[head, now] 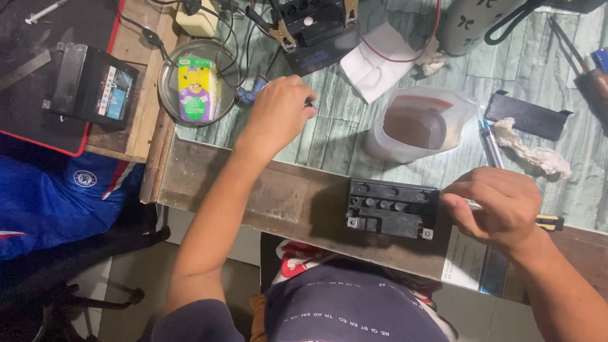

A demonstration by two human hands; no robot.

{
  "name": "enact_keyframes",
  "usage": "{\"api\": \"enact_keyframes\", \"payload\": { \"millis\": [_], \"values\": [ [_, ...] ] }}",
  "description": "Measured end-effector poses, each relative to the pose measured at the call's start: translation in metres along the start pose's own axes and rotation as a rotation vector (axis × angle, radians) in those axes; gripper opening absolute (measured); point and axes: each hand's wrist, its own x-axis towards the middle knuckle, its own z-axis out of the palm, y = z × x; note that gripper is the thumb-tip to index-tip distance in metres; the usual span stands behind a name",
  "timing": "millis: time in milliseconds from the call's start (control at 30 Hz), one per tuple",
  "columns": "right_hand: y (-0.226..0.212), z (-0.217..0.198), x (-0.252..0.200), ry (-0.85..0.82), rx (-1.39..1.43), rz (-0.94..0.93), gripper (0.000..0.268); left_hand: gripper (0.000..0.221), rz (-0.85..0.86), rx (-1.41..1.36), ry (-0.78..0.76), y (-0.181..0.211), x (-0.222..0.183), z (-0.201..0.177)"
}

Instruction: Performing maintenance on a lead-acid battery by filling cells with liquid using a syringe and applying a label.

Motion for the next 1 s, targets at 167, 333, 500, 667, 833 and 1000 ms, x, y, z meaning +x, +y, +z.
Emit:
{"api": "enact_keyframes", "payload": {
  "millis": [167, 333, 500, 667, 833, 1000],
  "values": [
    [-0.002, -0.001, 0.001, -0.002, 0.018, 0.023, 0.031, 0.006, -0.075, -0.072, -0.076, 0.006, 0.009, -0.01],
    [-0.001, -0.002, 0.002, 0.022, 0.002, 0.014, 0.032, 0.018, 0.204, -0.218, -0.079, 0.047, -0.027, -0.031],
    [-0.005, -0.003, 0.005, 0.016, 0.022, -0.008, 0.031, 0.023, 0.59, -0.457, -0.057, 0.084, -0.073, -0.058],
    [-0.002, -0.001, 0.003, 0.018, 0.016, -0.011, 0.032, 0.018, 0.712, -0.216, 0.102, 0.101, -0.09, -0.062],
    [-0.002, -0.002, 0.003, 0.022, 0.009, 0.009, 0.031, 0.018, 0.719, -0.122, 0.116, 0.105, -0.088, -0.059],
    [-0.002, 0.0, 0.006, 0.032, 0.007, -0.011, 0.032, 0.018, 0.735, -0.066, 0.138, 0.108, -0.092, -0.065]
  ]
}}
